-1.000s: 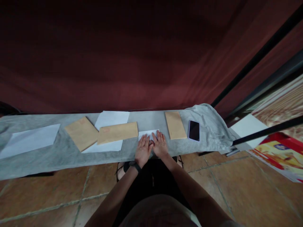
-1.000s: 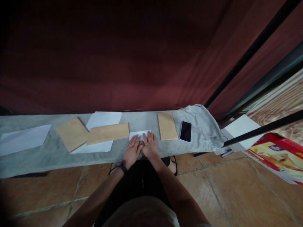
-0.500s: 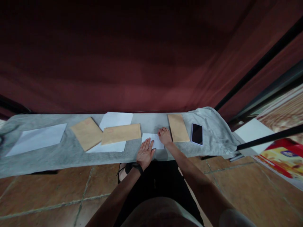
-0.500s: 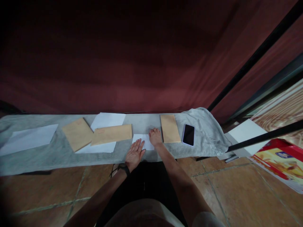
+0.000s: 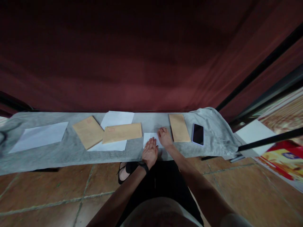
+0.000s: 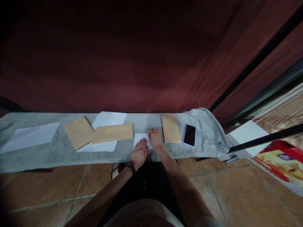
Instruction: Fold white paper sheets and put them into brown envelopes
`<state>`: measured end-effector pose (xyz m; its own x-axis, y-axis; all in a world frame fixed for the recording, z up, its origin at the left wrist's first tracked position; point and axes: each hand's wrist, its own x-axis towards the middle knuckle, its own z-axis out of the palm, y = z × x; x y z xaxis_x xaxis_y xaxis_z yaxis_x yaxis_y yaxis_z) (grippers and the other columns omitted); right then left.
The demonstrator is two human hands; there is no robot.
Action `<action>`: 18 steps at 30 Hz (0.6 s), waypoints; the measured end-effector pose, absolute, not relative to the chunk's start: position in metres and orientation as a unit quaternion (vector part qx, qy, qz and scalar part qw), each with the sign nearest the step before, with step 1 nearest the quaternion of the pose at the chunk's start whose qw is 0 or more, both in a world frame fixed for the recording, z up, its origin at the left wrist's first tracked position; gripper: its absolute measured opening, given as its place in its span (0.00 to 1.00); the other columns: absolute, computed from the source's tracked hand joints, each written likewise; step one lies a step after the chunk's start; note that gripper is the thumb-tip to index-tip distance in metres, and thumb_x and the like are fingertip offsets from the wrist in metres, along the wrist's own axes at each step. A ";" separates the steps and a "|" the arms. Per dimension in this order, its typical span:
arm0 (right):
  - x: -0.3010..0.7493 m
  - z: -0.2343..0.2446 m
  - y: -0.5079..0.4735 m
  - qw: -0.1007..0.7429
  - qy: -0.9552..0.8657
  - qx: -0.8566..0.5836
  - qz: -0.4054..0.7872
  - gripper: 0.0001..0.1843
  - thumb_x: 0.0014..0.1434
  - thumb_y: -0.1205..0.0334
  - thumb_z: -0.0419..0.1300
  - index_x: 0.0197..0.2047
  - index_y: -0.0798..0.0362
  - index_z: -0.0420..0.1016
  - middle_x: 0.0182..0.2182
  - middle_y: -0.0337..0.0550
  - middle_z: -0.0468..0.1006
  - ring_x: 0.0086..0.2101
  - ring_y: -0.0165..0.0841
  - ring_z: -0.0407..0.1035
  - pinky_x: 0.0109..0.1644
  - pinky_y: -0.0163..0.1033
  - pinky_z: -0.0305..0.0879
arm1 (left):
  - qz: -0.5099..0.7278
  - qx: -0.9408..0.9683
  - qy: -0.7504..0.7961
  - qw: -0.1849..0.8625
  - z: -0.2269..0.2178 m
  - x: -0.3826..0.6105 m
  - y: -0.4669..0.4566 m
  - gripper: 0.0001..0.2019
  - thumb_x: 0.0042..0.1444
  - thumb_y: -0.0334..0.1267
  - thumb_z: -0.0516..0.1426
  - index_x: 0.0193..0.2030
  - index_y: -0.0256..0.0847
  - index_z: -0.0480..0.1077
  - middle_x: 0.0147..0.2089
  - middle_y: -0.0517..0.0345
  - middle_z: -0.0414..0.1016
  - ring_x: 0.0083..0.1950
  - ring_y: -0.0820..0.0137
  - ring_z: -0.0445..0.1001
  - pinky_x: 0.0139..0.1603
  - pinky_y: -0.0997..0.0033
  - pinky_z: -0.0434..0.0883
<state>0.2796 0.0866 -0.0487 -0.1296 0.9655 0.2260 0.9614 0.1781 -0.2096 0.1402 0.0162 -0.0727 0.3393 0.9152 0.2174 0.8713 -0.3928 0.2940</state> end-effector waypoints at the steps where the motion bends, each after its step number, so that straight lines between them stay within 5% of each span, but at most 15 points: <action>1: 0.275 -0.052 0.079 0.162 -0.749 -0.642 0.013 0.16 0.72 0.60 0.50 0.55 0.53 0.74 0.55 0.50 0.75 0.54 0.36 0.70 0.59 0.44 0.68 | 0.172 0.814 0.552 0.065 -0.073 0.139 0.019 0.28 0.69 0.40 0.42 0.73 0.35 0.54 0.73 0.44 0.58 0.75 0.60 0.52 0.73 0.54 0.56; 3: 0.267 -0.061 0.061 0.180 -0.750 -0.636 0.032 0.22 0.73 0.62 0.42 0.58 0.53 0.74 0.59 0.48 0.74 0.59 0.33 0.66 0.64 0.41 0.62 | 0.155 0.813 0.557 0.068 -0.074 0.138 0.026 0.28 0.68 0.39 0.41 0.73 0.32 0.54 0.74 0.43 0.56 0.76 0.60 0.50 0.74 0.54 0.55; 8: 0.259 -0.073 0.027 0.184 -0.743 -0.643 0.031 0.26 0.73 0.58 0.41 0.69 0.54 0.63 0.68 0.50 0.62 0.67 0.39 0.54 0.71 0.52 0.49 | 0.116 0.833 0.536 0.066 -0.074 0.136 0.035 0.29 0.66 0.33 0.40 0.74 0.30 0.50 0.76 0.43 0.50 0.77 0.61 0.45 0.75 0.53 0.50; 18: 0.279 -0.073 0.013 0.143 -0.749 -0.646 -0.015 0.30 0.73 0.57 0.44 0.73 0.60 0.53 0.70 0.56 0.56 0.68 0.44 0.52 0.70 0.54 0.47 | 0.121 0.838 0.530 0.047 -0.068 0.107 0.029 0.32 0.69 0.48 0.44 0.75 0.32 0.50 0.77 0.43 0.47 0.77 0.59 0.45 0.76 0.55 0.46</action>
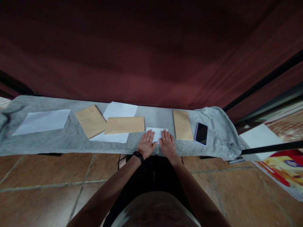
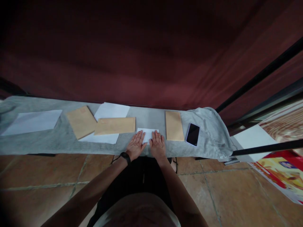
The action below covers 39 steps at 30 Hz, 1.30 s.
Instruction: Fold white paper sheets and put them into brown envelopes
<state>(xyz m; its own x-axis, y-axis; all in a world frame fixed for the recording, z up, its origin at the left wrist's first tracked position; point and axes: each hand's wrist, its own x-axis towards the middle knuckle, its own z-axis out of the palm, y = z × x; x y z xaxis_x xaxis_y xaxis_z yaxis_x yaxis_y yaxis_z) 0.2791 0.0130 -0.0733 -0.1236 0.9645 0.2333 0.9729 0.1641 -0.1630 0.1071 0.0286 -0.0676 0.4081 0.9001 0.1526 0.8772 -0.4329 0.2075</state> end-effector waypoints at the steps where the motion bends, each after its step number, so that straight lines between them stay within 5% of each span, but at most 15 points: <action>1: 0.280 -0.074 0.011 0.145 -0.747 -0.649 -0.019 0.30 0.72 0.56 0.45 0.73 0.60 0.52 0.70 0.56 0.56 0.68 0.44 0.53 0.70 0.54 0.47 | 0.121 0.834 0.536 0.046 -0.068 0.107 0.028 0.32 0.69 0.48 0.44 0.75 0.31 0.49 0.76 0.42 0.47 0.77 0.59 0.45 0.76 0.55 0.46; 13: 0.278 -0.076 0.008 0.167 -0.735 -0.656 -0.038 0.30 0.72 0.57 0.45 0.72 0.61 0.54 0.71 0.61 0.54 0.67 0.47 0.53 0.69 0.57 0.48 | 0.099 0.831 0.545 0.056 -0.064 0.125 0.044 0.32 0.69 0.48 0.43 0.74 0.30 0.50 0.76 0.44 0.48 0.77 0.61 0.45 0.76 0.57 0.46; 23: 0.276 -0.073 0.006 0.173 -0.728 -0.663 -0.024 0.30 0.71 0.58 0.48 0.73 0.59 0.53 0.71 0.60 0.53 0.68 0.47 0.53 0.69 0.57 0.49 | 0.159 0.766 0.622 -0.006 -0.041 0.070 0.060 0.34 0.67 0.45 0.46 0.74 0.27 0.48 0.76 0.38 0.47 0.77 0.53 0.43 0.74 0.49 0.48; 29: 0.272 -0.062 0.015 0.229 -0.698 -0.677 0.035 0.27 0.68 0.63 0.52 0.67 0.61 0.63 0.68 0.59 0.60 0.67 0.48 0.54 0.70 0.56 0.50 | 0.101 0.756 0.647 -0.001 -0.051 0.001 0.088 0.44 0.60 0.62 0.51 0.75 0.36 0.48 0.78 0.40 0.41 0.78 0.47 0.39 0.73 0.39 0.41; 34: 0.216 -0.033 0.067 0.330 -0.640 -0.640 0.267 0.24 0.64 0.68 0.50 0.61 0.55 0.71 0.58 0.50 0.75 0.54 0.35 0.70 0.61 0.39 0.64 | 0.082 0.751 0.655 -0.025 -0.059 -0.011 0.084 0.40 0.64 0.60 0.46 0.75 0.37 0.48 0.78 0.43 0.41 0.78 0.51 0.39 0.74 0.42 0.39; 39: 0.156 -0.015 0.117 0.288 -0.601 -0.644 0.375 0.17 0.59 0.72 0.51 0.44 0.52 0.79 0.37 0.38 0.81 0.39 0.31 0.73 0.42 0.31 0.67 | 0.080 0.751 0.655 -0.017 -0.059 -0.009 0.082 0.40 0.65 0.61 0.45 0.76 0.37 0.46 0.78 0.43 0.40 0.78 0.52 0.39 0.74 0.43 0.40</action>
